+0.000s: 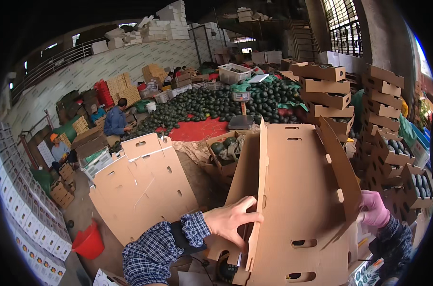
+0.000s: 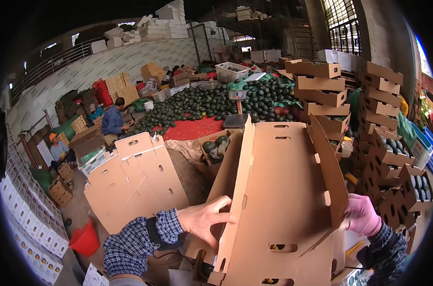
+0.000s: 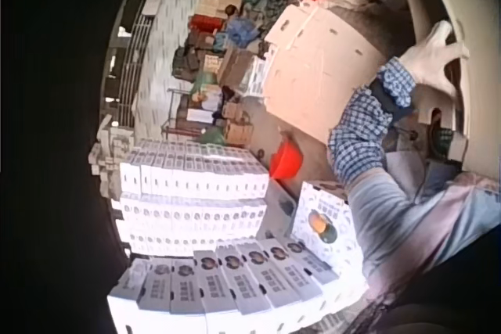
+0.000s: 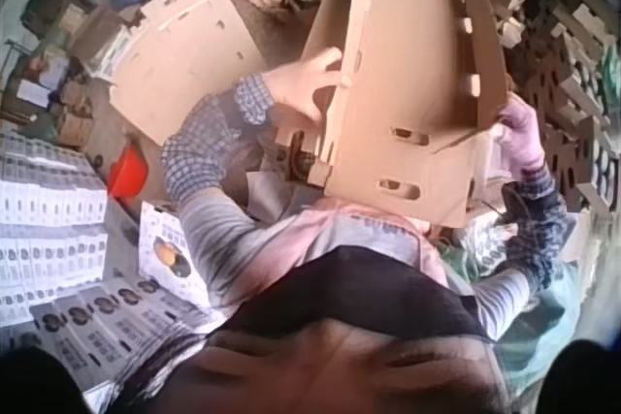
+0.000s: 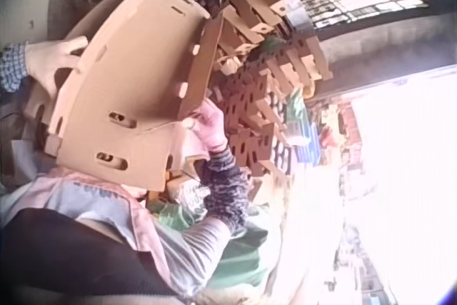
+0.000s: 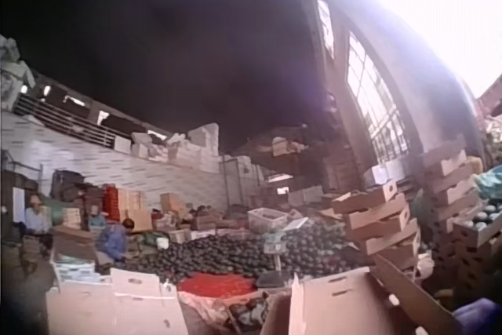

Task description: Assembling flat cardboard boxes for shipping produce in a warehouse.

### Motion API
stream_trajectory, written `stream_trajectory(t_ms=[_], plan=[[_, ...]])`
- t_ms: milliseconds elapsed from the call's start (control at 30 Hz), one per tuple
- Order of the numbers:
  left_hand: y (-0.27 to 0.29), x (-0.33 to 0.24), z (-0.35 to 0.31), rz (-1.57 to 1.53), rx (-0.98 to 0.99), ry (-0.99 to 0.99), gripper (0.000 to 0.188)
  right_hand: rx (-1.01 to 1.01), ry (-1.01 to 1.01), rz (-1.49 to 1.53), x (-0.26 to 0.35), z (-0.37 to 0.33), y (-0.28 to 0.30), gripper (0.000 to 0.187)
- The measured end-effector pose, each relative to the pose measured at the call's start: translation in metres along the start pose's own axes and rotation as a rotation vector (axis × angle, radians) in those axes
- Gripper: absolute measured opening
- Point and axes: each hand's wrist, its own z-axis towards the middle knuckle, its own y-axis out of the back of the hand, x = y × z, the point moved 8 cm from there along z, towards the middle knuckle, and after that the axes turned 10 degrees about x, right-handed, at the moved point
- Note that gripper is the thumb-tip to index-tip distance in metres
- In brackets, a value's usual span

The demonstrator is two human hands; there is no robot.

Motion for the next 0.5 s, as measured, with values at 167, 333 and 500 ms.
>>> stream_trajectory(t_ms=[167,333,500], plan=[[0.0,0.001,-0.042,-0.814,-0.71,0.132,0.025,-0.586,-0.05,0.059,-0.038,-0.072,0.014,0.043],[-0.028,-0.085,-0.041,-0.044,-0.323,0.128,0.018,-0.159,0.063,-0.249,0.04,-0.089,-0.055,0.026],[-0.05,-0.096,-0.058,-0.035,-0.16,0.051,0.051,0.154,-0.101,-0.417,0.102,-0.1,-0.066,0.069]])
